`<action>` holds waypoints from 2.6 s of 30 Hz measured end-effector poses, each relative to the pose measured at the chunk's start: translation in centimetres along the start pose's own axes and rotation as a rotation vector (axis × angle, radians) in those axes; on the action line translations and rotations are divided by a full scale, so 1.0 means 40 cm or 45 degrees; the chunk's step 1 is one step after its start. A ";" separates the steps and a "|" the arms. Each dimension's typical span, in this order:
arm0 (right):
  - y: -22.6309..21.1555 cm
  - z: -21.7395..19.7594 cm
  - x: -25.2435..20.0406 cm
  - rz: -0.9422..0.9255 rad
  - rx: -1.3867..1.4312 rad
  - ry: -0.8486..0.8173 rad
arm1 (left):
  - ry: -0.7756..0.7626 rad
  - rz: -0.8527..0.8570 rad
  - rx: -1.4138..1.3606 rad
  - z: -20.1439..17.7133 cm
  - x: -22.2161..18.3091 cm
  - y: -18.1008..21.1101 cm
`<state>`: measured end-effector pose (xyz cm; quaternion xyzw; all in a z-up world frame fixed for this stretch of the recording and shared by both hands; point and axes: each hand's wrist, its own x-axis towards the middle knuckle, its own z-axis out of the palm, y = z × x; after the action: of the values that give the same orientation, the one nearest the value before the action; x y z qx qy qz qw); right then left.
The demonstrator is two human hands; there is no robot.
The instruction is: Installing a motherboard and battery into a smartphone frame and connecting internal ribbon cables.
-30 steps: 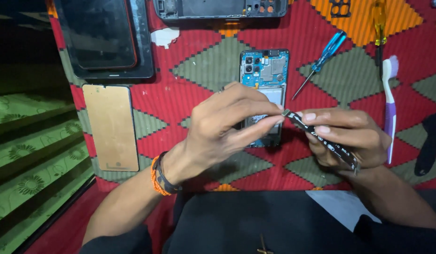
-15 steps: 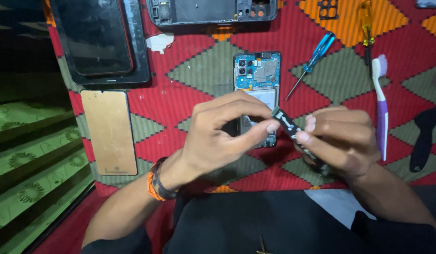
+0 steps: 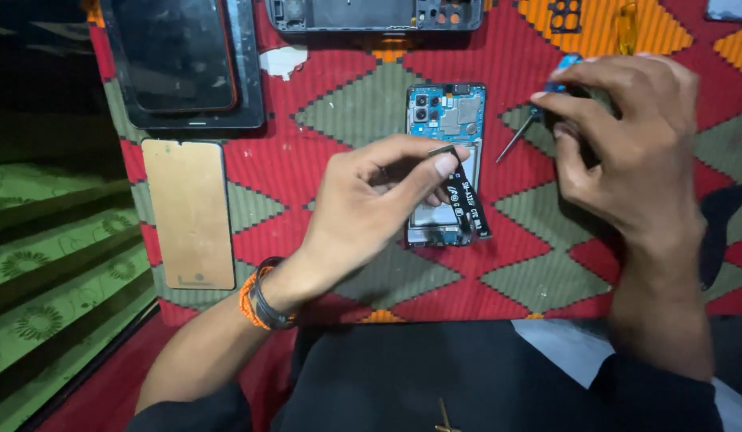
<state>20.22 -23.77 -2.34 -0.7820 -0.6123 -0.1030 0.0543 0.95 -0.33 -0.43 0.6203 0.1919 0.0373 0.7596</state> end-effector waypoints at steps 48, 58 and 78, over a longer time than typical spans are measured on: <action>-0.210 -0.053 0.053 -0.040 0.789 -0.068 | -0.370 0.307 0.449 0.000 0.010 0.000; -0.217 -0.043 0.047 0.029 0.811 -0.015 | -0.232 0.267 0.417 0.017 0.003 -0.014; -0.213 -0.051 0.043 0.266 1.361 -0.327 | -0.163 0.295 0.396 0.036 -0.007 -0.031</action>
<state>12.18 -20.49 -0.31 -0.7085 -0.5001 0.3238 0.3783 0.96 -2.03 -1.30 0.7491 0.0742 0.0549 0.6560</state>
